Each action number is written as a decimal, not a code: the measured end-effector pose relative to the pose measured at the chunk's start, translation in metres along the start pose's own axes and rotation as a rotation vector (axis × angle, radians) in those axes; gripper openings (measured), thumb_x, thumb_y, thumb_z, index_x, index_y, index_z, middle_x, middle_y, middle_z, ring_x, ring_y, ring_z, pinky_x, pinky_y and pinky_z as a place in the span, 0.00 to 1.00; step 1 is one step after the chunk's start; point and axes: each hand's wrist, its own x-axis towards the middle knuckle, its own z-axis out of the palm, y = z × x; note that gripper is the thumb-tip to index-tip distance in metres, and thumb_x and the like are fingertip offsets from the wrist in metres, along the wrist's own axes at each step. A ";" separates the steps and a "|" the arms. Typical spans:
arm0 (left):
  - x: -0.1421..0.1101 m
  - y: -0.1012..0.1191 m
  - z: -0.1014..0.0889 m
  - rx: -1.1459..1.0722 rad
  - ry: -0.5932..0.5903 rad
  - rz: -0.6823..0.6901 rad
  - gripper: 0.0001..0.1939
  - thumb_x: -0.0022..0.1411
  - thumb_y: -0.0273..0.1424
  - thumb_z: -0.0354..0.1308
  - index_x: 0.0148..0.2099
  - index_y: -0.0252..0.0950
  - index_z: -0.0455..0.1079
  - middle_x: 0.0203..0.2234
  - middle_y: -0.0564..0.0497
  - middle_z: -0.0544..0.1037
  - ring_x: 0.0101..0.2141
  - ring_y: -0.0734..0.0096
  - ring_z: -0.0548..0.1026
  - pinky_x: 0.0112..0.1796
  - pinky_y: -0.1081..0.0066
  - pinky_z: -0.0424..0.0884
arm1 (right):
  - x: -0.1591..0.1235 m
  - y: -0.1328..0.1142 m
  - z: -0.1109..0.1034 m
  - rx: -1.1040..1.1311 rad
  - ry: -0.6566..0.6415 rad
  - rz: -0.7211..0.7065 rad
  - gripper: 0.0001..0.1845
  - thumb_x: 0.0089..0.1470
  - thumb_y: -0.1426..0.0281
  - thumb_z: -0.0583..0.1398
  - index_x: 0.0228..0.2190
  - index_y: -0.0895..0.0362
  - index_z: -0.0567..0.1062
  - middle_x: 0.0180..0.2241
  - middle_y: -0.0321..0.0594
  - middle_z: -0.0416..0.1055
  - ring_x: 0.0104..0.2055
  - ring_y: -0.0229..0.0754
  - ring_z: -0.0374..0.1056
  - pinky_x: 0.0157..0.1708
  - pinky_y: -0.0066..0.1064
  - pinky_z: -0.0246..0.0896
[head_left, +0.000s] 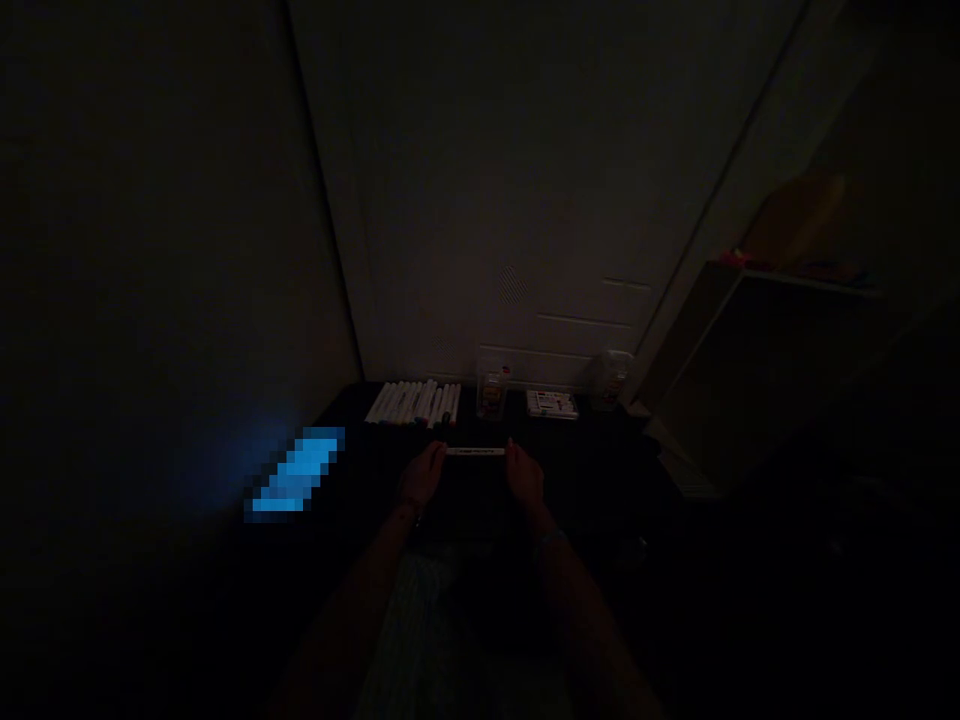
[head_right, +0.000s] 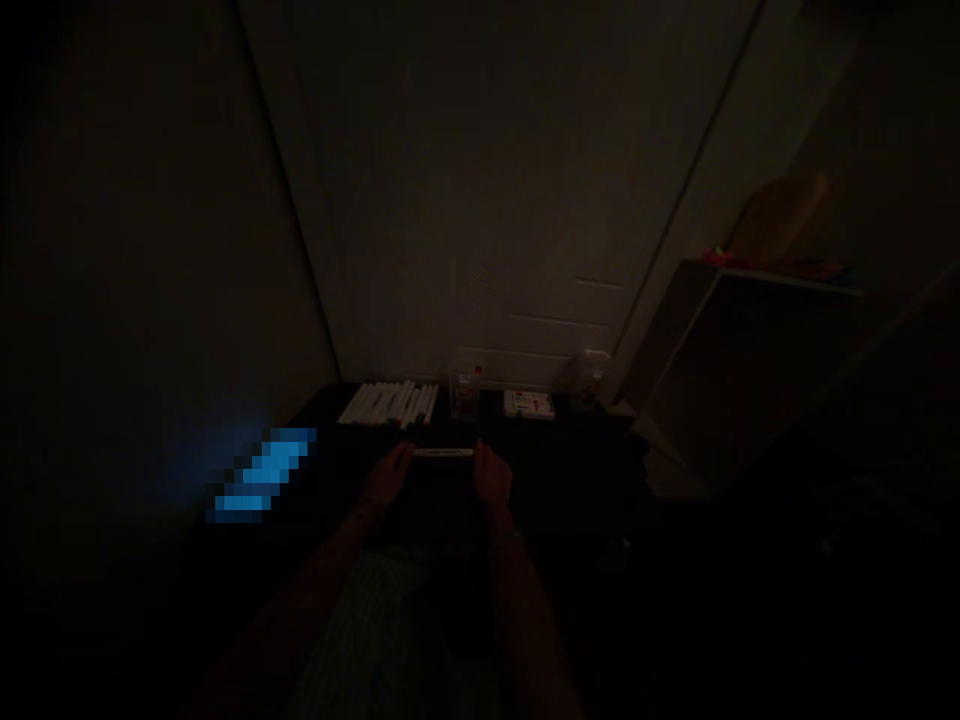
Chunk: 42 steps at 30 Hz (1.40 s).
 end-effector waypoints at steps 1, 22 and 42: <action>0.000 0.000 0.000 0.005 -0.005 -0.001 0.19 0.61 0.42 0.37 0.46 0.42 0.63 0.40 0.50 0.73 0.40 0.70 0.71 0.38 0.75 0.62 | 0.000 0.000 0.000 0.017 -0.003 0.007 0.32 0.57 0.55 0.32 0.35 0.53 0.71 0.33 0.38 0.71 0.34 0.37 0.66 0.32 0.25 0.54; -0.002 0.003 -0.001 0.044 -0.028 -0.001 0.19 0.60 0.42 0.38 0.47 0.43 0.63 0.41 0.52 0.73 0.41 0.70 0.70 0.38 0.75 0.62 | 0.000 -0.002 -0.001 -0.017 0.017 0.058 0.31 0.57 0.56 0.33 0.38 0.54 0.70 0.35 0.40 0.71 0.37 0.39 0.66 0.34 0.26 0.54; -0.007 0.010 -0.003 0.092 -0.043 0.001 0.21 0.60 0.45 0.36 0.45 0.44 0.64 0.40 0.52 0.74 0.39 0.69 0.71 0.36 0.75 0.61 | -0.003 -0.007 -0.008 0.010 0.022 0.086 0.32 0.57 0.56 0.33 0.37 0.54 0.71 0.36 0.42 0.71 0.37 0.40 0.66 0.33 0.26 0.55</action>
